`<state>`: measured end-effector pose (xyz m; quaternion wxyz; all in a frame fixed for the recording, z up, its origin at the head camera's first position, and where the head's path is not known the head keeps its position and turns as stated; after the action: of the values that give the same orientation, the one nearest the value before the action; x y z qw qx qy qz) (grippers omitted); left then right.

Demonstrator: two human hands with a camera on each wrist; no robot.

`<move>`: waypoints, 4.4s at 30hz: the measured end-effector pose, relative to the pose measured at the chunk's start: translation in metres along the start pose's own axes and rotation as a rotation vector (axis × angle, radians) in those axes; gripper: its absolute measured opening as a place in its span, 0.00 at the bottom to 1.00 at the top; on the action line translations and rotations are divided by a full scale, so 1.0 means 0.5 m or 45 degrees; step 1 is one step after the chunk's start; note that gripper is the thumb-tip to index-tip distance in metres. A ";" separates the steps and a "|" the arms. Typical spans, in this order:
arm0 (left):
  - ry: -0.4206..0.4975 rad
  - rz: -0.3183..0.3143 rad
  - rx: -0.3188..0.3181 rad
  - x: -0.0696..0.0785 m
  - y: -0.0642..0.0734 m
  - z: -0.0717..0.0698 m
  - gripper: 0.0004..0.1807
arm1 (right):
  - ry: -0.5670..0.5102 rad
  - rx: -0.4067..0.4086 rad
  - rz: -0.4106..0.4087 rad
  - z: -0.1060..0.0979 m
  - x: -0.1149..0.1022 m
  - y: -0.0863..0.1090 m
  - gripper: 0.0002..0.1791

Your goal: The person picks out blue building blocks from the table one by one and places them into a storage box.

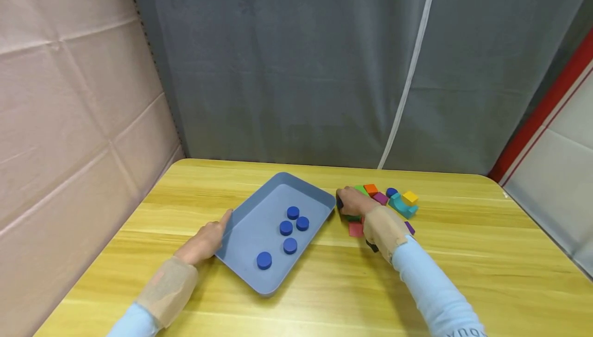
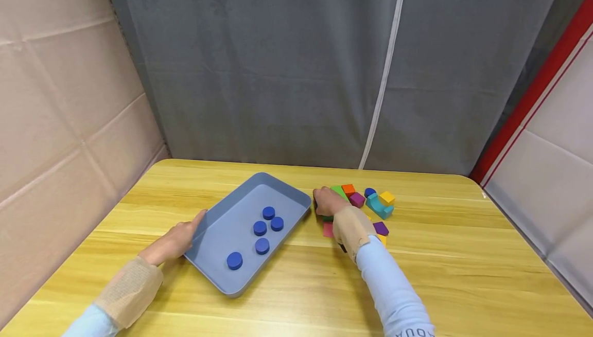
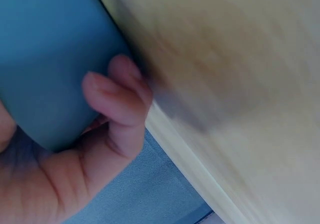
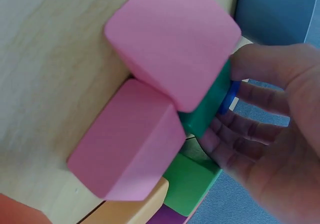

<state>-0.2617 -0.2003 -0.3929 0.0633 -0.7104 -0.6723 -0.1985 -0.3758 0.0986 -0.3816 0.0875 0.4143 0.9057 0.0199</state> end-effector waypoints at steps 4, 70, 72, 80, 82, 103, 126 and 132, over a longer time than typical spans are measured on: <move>-0.023 0.011 0.010 0.001 -0.001 0.000 0.41 | -0.001 0.006 0.012 0.001 0.002 0.001 0.15; -0.062 0.022 0.018 0.007 0.003 -0.002 0.40 | -0.206 0.560 -0.106 -0.117 -0.093 0.035 0.20; -0.062 0.022 0.017 0.007 0.003 -0.003 0.40 | -0.204 0.569 -0.124 -0.120 -0.102 0.033 0.20; -0.076 0.012 0.014 0.007 0.001 0.000 0.40 | -0.188 0.581 -0.213 -0.126 -0.138 0.023 0.21; -0.081 0.009 0.014 0.006 0.001 0.000 0.40 | -0.180 0.583 -0.236 -0.127 -0.146 0.019 0.20; -0.087 0.037 0.026 0.009 0.001 -0.001 0.40 | -0.212 0.545 -0.363 -0.108 -0.228 -0.017 0.18; -0.056 0.014 0.023 0.006 0.002 -0.002 0.40 | -0.113 0.372 -0.415 -0.056 -0.302 -0.056 0.18; -0.062 0.014 0.026 0.007 0.001 -0.002 0.40 | -0.060 0.332 -0.448 -0.048 -0.322 -0.062 0.18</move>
<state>-0.2614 -0.1975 -0.3907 0.0551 -0.7180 -0.6717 -0.1738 -0.3000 -0.0425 -0.3384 0.0566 0.2582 0.9566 -0.1226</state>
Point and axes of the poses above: each hand's wrist, its own y-axis away from the middle knuckle, its own z-axis out of the palm, x = y × z, the point moved 6 cm from there along -y, towards the middle knuckle, and after that the axes turned 8 degrees about -z, right-handed, at the moved point
